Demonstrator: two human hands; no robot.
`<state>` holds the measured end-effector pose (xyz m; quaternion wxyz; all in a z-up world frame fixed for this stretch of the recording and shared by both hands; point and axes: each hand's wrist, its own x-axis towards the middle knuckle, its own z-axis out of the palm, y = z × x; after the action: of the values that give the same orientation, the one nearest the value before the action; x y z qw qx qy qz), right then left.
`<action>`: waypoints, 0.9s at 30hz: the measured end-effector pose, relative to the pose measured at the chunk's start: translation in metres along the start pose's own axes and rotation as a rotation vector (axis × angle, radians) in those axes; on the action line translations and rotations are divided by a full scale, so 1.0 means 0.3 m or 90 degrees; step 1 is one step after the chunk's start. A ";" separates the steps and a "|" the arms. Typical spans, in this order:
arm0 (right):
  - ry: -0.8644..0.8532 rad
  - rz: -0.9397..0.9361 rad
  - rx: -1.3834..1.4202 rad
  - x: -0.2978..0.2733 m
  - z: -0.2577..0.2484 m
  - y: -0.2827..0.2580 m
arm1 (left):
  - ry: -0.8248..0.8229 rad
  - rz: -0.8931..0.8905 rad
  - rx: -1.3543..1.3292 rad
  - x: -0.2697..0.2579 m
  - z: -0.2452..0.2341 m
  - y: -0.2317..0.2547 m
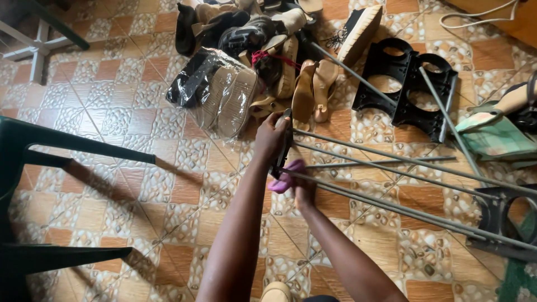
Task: The person assembles a metal shoe rack by inserting metal rods into black plastic holders and wiping the components with a purple cloth. The person handles the rack parts and rods one at a time, connecting them on the floor.
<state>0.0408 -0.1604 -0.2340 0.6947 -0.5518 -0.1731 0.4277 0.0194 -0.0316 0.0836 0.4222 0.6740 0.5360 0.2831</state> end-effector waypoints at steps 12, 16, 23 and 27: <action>-0.189 0.137 0.522 0.231 0.135 -0.036 | 0.022 0.036 0.034 -0.007 0.000 0.013; -0.182 0.197 0.251 0.120 0.130 -0.196 | 0.008 -0.020 0.010 -0.036 -0.007 0.072; -0.032 -0.118 -0.240 0.080 0.176 -0.358 | 0.000 -0.041 0.030 -0.060 -0.005 0.072; -0.034 -0.318 -0.281 0.138 0.193 -0.404 | 0.015 -0.006 0.014 -0.031 0.002 0.035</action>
<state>0.0722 -0.0950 -0.1135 0.6371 -0.6180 -0.4095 0.2108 0.0226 -0.0415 0.0931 0.4095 0.6728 0.5473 0.2832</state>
